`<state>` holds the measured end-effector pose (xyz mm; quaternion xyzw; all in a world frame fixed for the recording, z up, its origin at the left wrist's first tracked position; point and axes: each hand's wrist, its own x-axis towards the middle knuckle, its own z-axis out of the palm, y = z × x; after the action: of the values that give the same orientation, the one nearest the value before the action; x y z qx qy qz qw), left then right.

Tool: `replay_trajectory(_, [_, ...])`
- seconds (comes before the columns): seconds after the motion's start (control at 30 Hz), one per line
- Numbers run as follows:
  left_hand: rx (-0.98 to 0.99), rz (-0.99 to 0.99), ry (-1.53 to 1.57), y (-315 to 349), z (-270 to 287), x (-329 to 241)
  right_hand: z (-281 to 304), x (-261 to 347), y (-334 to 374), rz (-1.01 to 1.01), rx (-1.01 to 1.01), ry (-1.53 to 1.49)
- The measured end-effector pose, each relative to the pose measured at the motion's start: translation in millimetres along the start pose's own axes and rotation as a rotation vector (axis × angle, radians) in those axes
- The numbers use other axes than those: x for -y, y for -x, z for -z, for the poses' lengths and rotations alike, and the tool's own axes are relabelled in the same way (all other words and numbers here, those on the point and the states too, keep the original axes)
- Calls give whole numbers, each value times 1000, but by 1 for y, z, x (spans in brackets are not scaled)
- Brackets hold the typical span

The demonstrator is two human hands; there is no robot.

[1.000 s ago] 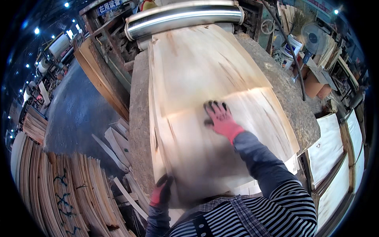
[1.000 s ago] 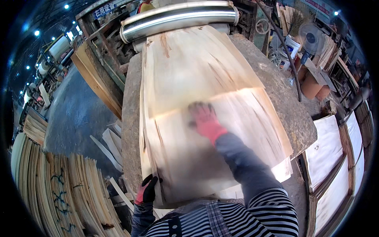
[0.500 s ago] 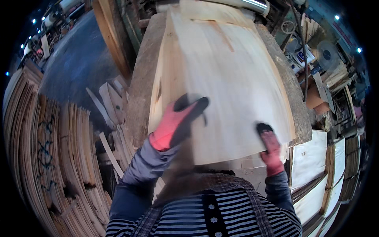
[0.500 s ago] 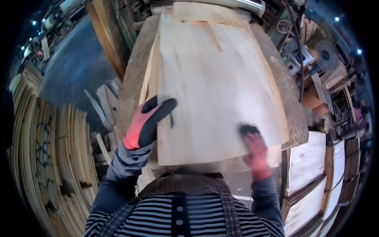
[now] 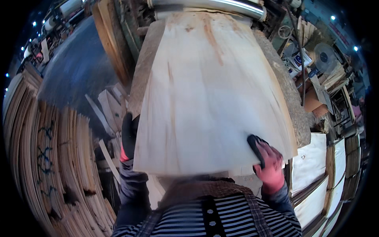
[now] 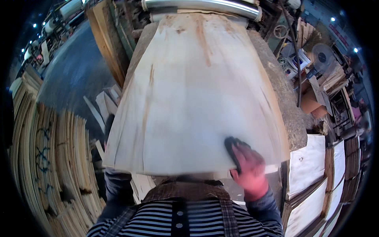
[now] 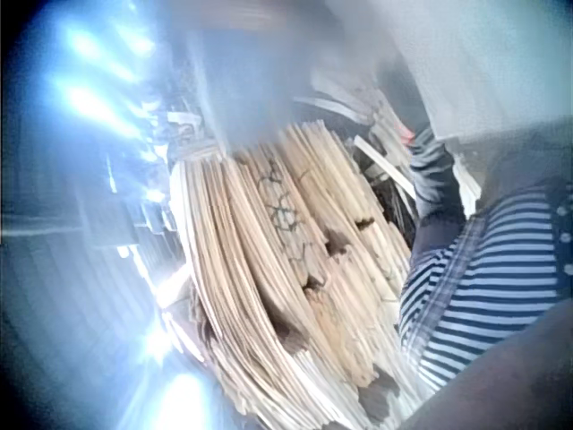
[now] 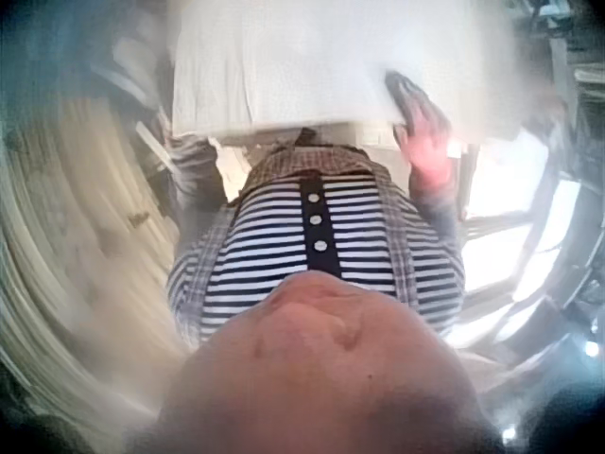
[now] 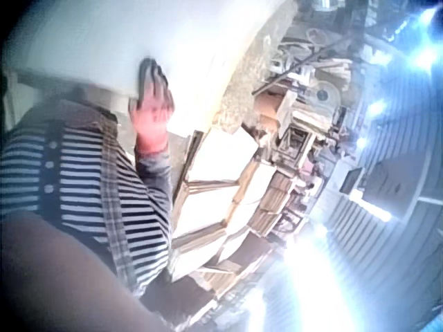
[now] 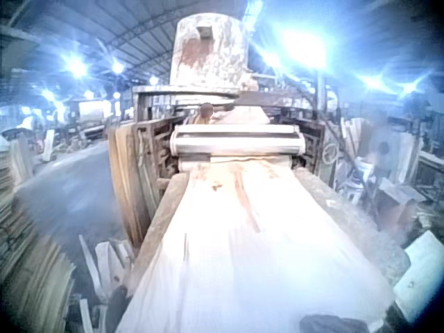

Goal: The person repeatedly picks up thin wood veneer sheets from a stack, places them onto a roller machine, and then stacks them onto a pile. The person handles the sheets one at a time, flipping them over and aligning them before stacking.

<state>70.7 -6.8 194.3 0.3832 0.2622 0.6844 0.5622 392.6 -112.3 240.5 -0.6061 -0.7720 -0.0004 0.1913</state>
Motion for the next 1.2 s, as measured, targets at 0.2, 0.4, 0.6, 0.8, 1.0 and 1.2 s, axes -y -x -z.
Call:
replay_trajectory(0.2, [65, 123, -1149, 60, 91, 133, -23, -20, -91, -4, 20, -19])
replay_trajectory(0.4, [5, 273, -1226, 49, 53, 122, -94, -64, -188, -36, -43, -42])
replay_trajectory(0.6, [-140, 364, -492, 38, 48, 102, -151, -107, -223, -132, 88, 262])
replay_trajectory(0.8, [-114, 526, -239, 16, 38, 76, -111, -62, -80, 285, 382, -83])
replay_trajectory(1.0, [382, 554, -158, -11, -19, 62, -70, -68, 23, 11, 262, 17])
replay_trajectory(1.2, [548, 641, -104, 36, -103, 26, -25, -87, 89, -296, -240, -213])
